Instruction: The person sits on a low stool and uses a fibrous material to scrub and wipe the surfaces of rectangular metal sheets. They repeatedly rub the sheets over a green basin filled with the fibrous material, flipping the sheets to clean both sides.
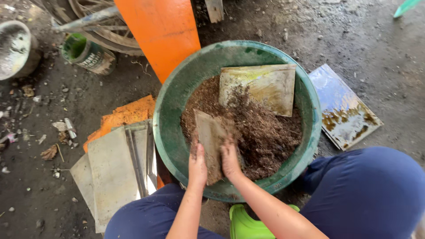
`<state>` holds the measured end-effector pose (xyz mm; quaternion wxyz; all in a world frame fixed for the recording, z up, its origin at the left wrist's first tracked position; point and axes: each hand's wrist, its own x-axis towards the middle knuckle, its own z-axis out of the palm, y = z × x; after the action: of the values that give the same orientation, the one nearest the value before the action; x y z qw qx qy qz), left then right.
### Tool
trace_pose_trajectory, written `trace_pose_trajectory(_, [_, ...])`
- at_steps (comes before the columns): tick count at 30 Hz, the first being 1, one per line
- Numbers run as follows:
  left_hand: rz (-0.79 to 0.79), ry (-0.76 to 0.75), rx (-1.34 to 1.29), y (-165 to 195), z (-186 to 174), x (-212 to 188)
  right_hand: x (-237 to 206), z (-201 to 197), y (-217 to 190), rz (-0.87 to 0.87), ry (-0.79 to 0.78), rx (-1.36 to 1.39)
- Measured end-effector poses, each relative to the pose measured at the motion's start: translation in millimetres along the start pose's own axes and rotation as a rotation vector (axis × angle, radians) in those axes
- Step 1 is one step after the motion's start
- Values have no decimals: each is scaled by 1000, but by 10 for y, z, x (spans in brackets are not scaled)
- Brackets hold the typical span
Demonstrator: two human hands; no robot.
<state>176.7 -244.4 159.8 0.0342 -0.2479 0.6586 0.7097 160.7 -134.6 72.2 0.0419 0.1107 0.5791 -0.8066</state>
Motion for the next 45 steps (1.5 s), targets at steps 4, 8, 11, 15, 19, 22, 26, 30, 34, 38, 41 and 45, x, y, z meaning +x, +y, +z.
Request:
trace_pose_trajectory(4, [-15, 43, 104, 109, -34, -61, -191, 280, -456, -210, -202, -261])
trace_pose_trajectory(8, [-58, 67, 261, 204, -89, -91, 98, 86, -279, 69, -112, -395])
trace_pose_trajectory(11, [-109, 107, 306, 295, -166, 29, 292, -385, 145, 165, -102, -745])
trace_pose_trajectory(15, [101, 105, 431, 346, -272, 147, 25, -1043, 529, 237, -266, -1241])
trace_pose_trajectory(19, [68, 195, 654, 442, -298, 78, -221, -1120, 535, 375, -430, -1550])
trace_pose_trajectory(22, [74, 257, 687, 704, -417, -2, -179, -969, 374, 688, -658, -1654])
trace_pose_trajectory(26, [183, 388, 509, 1088, -874, -290, -45, -936, 247, 709, -805, -1733])
trace_pose_trajectory(30, [432, 478, 240, 1318, -1038, -436, 14, -930, 330, 769, -774, -1676])
trace_pose_trajectory(34, [464, 516, 172, 1462, -974, -497, -24, -814, 428, 734, -697, -1799])
trace_pose_trajectory(38, [430, 522, 67, 1552, -948, -527, -76, -758, 442, 599, -755, -1940])
trace_pose_trajectory(41, [436, 491, -35, 1541, -940, -493, -74, -801, 489, 584, -753, -1963])
trace_pose_trajectory(45, [414, 480, -48, 1473, -960, -544, -16, -901, 627, 507, -739, -2002])
